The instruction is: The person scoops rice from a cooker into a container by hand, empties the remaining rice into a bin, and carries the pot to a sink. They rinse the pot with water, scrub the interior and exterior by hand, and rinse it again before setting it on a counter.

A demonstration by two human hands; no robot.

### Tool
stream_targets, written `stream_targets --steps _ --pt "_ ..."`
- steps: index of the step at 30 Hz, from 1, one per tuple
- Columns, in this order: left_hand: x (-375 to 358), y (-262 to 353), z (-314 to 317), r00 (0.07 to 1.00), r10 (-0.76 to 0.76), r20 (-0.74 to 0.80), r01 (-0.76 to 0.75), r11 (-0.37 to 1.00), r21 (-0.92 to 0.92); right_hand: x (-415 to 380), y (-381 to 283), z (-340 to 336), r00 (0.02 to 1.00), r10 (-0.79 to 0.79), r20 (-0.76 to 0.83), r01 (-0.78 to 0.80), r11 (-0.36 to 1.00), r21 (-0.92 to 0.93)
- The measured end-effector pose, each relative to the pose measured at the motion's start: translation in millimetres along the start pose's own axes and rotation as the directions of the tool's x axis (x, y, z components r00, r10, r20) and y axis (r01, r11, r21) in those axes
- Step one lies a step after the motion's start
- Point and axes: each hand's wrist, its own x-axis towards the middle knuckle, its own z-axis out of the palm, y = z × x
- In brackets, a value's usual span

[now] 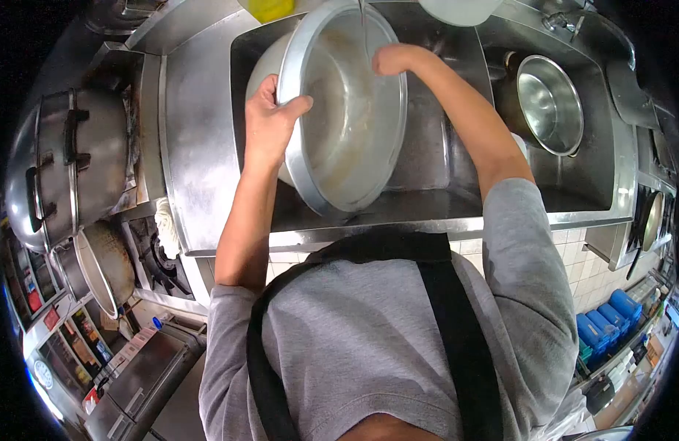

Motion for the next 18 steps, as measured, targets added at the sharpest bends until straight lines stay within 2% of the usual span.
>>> stream_targets --steps 1,2,4,5,6,7,8,10,11,12,13,14,15,16,17,18 --pt "-2 9 -2 1.000 -0.001 -0.002 0.001 1.000 0.009 14 7 13 0.990 -0.047 0.136 0.092 0.932 -0.350" --pt "-2 16 -3 1.000 0.020 -0.008 -0.020 1.000 -0.001 22 6 17 0.990 -0.052 0.131 0.094 0.934 -0.345" --pt "1 22 -11 0.999 0.040 0.010 -0.040 0.999 -0.003 40 2 21 0.998 0.031 0.046 -0.026 0.994 -0.108" --pt "1 27 -15 0.999 0.040 0.010 -0.040 0.999 0.002 52 2 27 0.999 0.028 0.044 -0.024 0.994 -0.105" --pt "1 36 -19 1.000 0.019 0.013 -0.020 0.999 0.026 63 3 32 0.979 -0.031 -0.204 0.011 0.995 -0.098" --pt "1 44 -22 1.000 0.000 0.013 0.000 0.999 0.050 74 5 35 0.894 -0.088 -0.438 0.048 0.994 -0.101" --pt "2 50 -26 0.999 -0.009 0.031 0.007 0.999 0.043 77 3 31 0.893 -0.094 -0.440 0.054 0.993 -0.102" --pt "3 60 -30 1.000 -0.004 0.028 0.002 0.998 0.056 74 -11 24 0.763 -0.013 -0.647 0.136 0.981 0.141" --pt "4 63 -32 0.999 0.002 0.034 -0.004 0.998 0.065 74 -15 32 0.762 -0.018 -0.647 0.143 0.980 0.141" --pt "6 62 -35 0.999 0.010 0.047 -0.012 0.999 0.043 75 -16 53 0.715 0.201 -0.669 0.056 0.938 0.342" --pt "8 62 -34 0.999 0.010 0.043 -0.012 0.999 0.044 77 -17 78 0.647 0.414 -0.640 -0.015 0.846 0.532" --pt "10 63 -30 0.999 0.010 0.053 -0.011 1.000 0.020 82 -17 116 0.634 0.475 -0.610 -0.002 0.790 0.613" --pt "11 63 -26 0.998 0.010 0.063 -0.010 1.000 -0.005 87 -36 164 0.538 0.634 -0.555 0.001 0.658 0.753" --pt "12 61 -18 0.997 0.004 0.080 -0.004 1.000 -0.003 74 -65 182 0.627 0.697 -0.349 -0.093 0.512 0.854" --pt "14 56 -9 0.996 0.000 0.094 0.001 1.000 -0.003 72 -91 202 0.741 0.647 -0.181 0.108 0.150 0.983" --pt "17 43 -2 0.991 0.054 0.119 -0.049 0.998 -0.045 70 -117 222 0.822 0.569 -0.004 0.194 -0.272 0.943"
